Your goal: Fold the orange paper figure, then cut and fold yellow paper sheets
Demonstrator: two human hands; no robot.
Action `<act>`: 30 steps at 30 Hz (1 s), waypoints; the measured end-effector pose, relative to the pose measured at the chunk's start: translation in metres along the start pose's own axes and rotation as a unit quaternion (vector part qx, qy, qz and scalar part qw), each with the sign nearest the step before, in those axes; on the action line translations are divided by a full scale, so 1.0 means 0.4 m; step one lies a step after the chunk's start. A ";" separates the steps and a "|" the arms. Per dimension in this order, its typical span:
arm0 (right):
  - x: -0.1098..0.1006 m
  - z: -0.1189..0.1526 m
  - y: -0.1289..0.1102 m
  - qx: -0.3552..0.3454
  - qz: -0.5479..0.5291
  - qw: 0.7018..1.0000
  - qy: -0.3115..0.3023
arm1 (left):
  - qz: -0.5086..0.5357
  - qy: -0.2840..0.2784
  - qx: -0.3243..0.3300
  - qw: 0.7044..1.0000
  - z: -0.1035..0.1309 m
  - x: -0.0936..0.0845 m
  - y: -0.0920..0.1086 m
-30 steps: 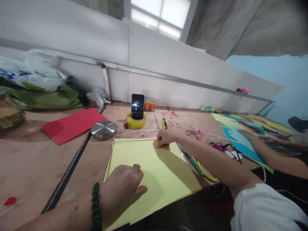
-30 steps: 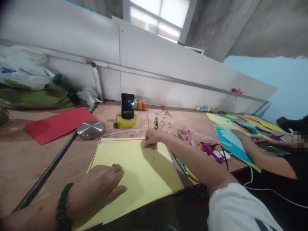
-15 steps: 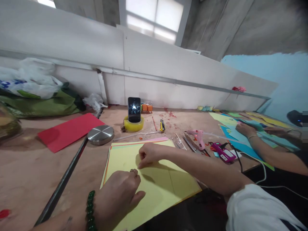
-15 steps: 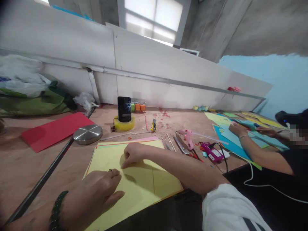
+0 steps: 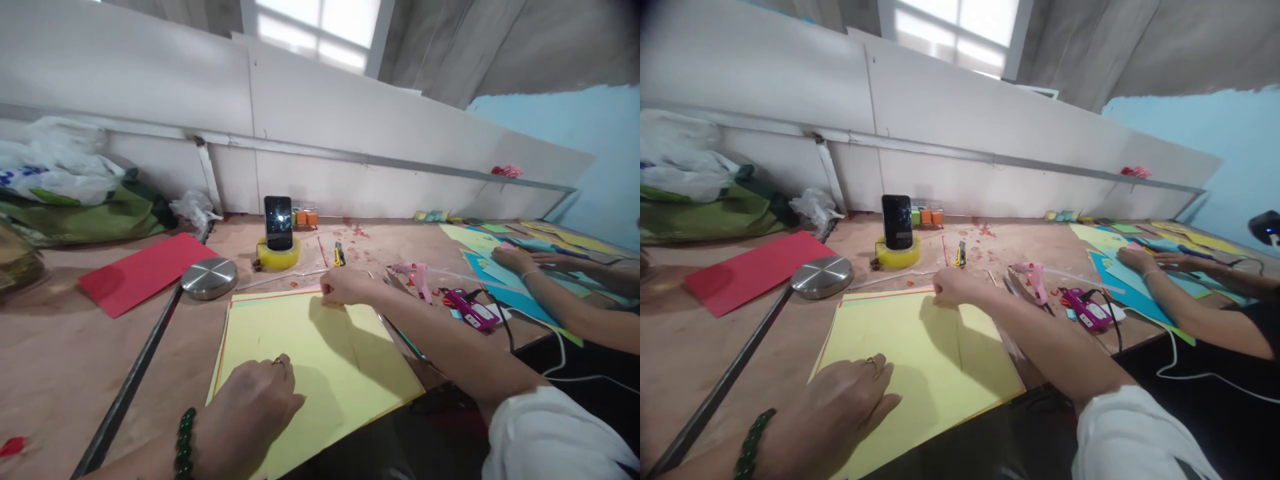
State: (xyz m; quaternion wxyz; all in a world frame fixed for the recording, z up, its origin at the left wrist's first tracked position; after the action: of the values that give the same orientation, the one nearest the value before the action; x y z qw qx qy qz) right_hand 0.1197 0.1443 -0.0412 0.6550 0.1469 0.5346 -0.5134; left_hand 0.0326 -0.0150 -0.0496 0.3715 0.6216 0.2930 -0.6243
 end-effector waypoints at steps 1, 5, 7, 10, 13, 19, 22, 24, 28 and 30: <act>0.013 0.005 -0.034 -0.018 0.003 1.000 0.001 | -0.013 -0.010 -0.005 1.000 -0.003 -0.003 0.001; 0.073 0.003 -0.126 -0.077 -0.009 0.996 -0.041 | -0.008 -0.092 -0.034 0.995 -0.012 -0.005 -0.003; 0.075 -0.010 -0.108 -0.071 -0.020 0.996 -0.047 | 0.008 -0.116 -0.044 0.992 -0.012 -0.007 -0.006; 0.055 -0.026 -0.026 -0.039 -0.043 0.997 -0.042 | 0.004 -0.123 -0.045 0.991 -0.012 -0.016 -0.008; 0.033 -0.026 0.060 -0.006 -0.049 0.998 -0.027 | 0.004 -0.117 -0.036 0.993 -0.009 -0.023 -0.010; -0.003 0.055 0.108 0.011 0.004 0.997 0.070 | 0.010 -0.039 -0.004 0.999 -0.011 -0.044 -0.007; 0.023 0.159 0.066 -0.016 0.015 0.995 0.102 | 0.015 -0.020 0.038 0.999 -0.019 -0.044 0.012; 0.060 0.241 0.003 -0.093 0.009 0.988 0.119 | 0.030 -0.030 0.083 0.996 -0.022 -0.035 0.032; 0.165 0.348 -0.081 -0.188 0.020 0.974 0.121 | 0.047 -0.033 0.109 0.992 -0.020 -0.029 0.040; 0.191 0.364 -0.087 -0.191 0.025 0.969 0.156 | 0.046 -0.029 0.108 0.993 -0.015 -0.033 0.040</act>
State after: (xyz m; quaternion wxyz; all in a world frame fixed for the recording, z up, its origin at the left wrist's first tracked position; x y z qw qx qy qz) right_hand 0.1634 -0.0182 -0.0378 0.5921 0.1109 0.7143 -0.3562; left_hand 0.0484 -0.0174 -0.0355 0.3389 0.6522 0.1846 -0.6524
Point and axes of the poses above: each hand's wrist, its own z-axis away from the middle knuckle, its own x-axis out of the palm, y = z × x, the point moved 9 cm from there along -z, towards the middle knuckle, and after that the axes turned 4 degrees about -y, right-handed, at the moved point
